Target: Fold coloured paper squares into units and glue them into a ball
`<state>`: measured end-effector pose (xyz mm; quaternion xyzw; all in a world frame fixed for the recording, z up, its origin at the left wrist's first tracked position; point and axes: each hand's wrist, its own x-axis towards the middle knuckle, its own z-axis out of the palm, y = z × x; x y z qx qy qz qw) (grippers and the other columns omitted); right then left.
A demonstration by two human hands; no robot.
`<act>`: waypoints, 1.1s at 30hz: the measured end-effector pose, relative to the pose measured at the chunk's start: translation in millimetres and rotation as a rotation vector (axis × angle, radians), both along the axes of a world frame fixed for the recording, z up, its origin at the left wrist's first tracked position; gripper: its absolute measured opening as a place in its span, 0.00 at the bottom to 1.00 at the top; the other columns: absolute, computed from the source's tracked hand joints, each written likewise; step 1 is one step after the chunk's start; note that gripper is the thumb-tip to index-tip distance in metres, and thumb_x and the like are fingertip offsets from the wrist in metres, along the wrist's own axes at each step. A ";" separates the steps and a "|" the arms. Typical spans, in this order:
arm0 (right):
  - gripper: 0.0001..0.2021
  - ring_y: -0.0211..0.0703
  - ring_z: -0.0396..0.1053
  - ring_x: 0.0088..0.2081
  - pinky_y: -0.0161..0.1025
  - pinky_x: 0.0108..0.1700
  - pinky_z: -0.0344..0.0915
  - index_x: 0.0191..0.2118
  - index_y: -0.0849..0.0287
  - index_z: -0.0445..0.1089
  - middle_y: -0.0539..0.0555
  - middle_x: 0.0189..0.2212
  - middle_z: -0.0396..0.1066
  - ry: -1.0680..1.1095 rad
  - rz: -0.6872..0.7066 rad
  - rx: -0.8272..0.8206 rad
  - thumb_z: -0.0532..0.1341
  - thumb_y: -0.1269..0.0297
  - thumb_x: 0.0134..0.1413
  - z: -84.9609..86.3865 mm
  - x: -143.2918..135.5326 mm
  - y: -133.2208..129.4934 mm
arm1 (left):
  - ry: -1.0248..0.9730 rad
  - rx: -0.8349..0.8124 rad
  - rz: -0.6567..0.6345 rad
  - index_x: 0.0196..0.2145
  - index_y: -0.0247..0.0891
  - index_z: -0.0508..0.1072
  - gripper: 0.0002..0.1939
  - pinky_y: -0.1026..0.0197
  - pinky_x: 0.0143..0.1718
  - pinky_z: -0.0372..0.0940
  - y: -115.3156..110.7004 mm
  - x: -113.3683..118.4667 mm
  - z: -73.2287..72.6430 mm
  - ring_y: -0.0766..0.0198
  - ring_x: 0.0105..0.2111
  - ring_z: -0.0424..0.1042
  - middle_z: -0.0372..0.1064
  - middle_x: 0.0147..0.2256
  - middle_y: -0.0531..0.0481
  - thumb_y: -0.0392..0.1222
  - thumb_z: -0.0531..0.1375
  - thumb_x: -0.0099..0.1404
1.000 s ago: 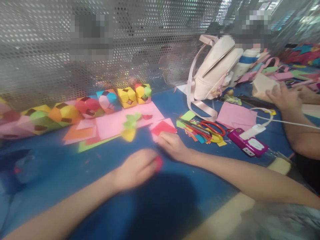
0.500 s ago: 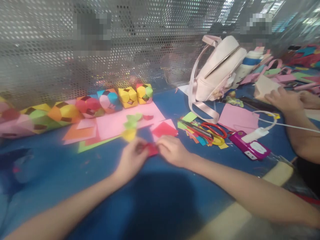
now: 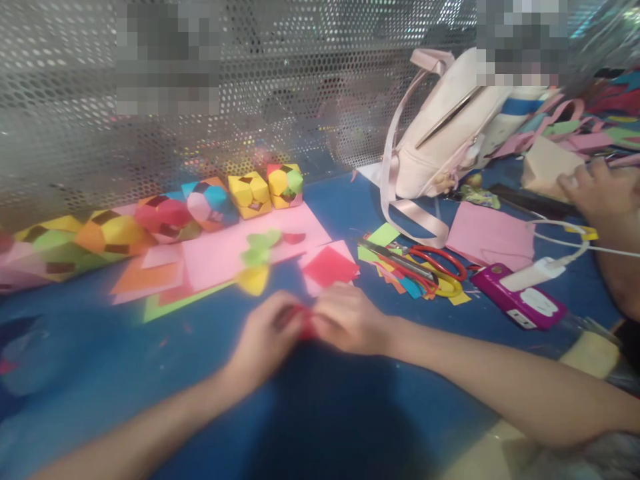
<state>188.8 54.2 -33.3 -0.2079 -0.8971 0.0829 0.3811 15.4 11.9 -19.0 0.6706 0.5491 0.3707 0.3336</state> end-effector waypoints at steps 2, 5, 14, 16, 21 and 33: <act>0.11 0.40 0.63 0.27 0.38 0.31 0.57 0.28 0.60 0.65 0.53 0.23 0.68 -0.031 -0.047 0.005 0.50 0.67 0.59 0.6 4.0 3.4 | 0.035 0.008 0.022 0.28 0.38 0.68 0.03 0.65 0.31 0.62 1.0 -0.5 0.3 0.67 0.28 0.67 0.68 0.27 0.53 0.35 0.54 0.57; 0.09 0.46 0.66 0.35 0.42 0.37 0.60 0.34 0.62 0.67 0.58 0.32 0.72 -0.119 -0.231 0.012 0.52 0.67 0.59 -0.9 11.7 14.0 | 0.062 -0.005 0.029 0.28 0.38 0.68 0.03 0.65 0.31 0.63 2.3 0.0 0.9 0.67 0.27 0.67 0.68 0.27 0.53 0.35 0.54 0.57; 0.09 0.51 0.69 0.40 0.45 0.38 0.63 0.37 0.64 0.69 0.62 0.37 0.73 -0.371 -0.344 0.095 0.54 0.66 0.59 -9.0 22.3 29.8 | 0.053 -0.026 0.015 0.28 0.38 0.68 0.03 0.65 0.31 0.63 5.0 -1.1 -1.8 0.66 0.28 0.68 0.69 0.28 0.52 0.35 0.54 0.56; 0.09 0.51 0.70 0.40 0.45 0.38 0.64 0.37 0.65 0.69 0.62 0.37 0.73 -0.382 -0.328 0.117 0.53 0.66 0.59 -7.2 22.5 29.1 | 0.047 -0.016 0.017 0.29 0.38 0.68 0.04 0.64 0.32 0.63 5.2 -1.8 -4.2 0.65 0.30 0.68 0.69 0.30 0.52 0.34 0.54 0.56; 0.08 0.50 0.70 0.34 0.43 0.34 0.64 0.34 0.65 0.69 0.62 0.32 0.73 -0.400 -0.301 0.116 0.53 0.69 0.59 -0.7 26.2 29.4 | 0.082 0.021 0.030 0.31 0.39 0.68 0.05 0.64 0.34 0.63 5.2 -5.2 -2.4 0.65 0.31 0.68 0.69 0.31 0.53 0.35 0.54 0.57; 0.17 0.43 0.71 0.41 0.39 0.43 0.68 0.52 0.58 0.67 0.57 0.41 0.72 -0.173 -0.250 0.093 0.51 0.74 0.60 24.7 39.1 28.5 | 0.195 0.180 0.109 0.47 0.40 0.67 0.15 0.62 0.33 0.65 34.0 -23.6 -10.9 0.65 0.30 0.70 0.70 0.30 0.52 0.38 0.53 0.62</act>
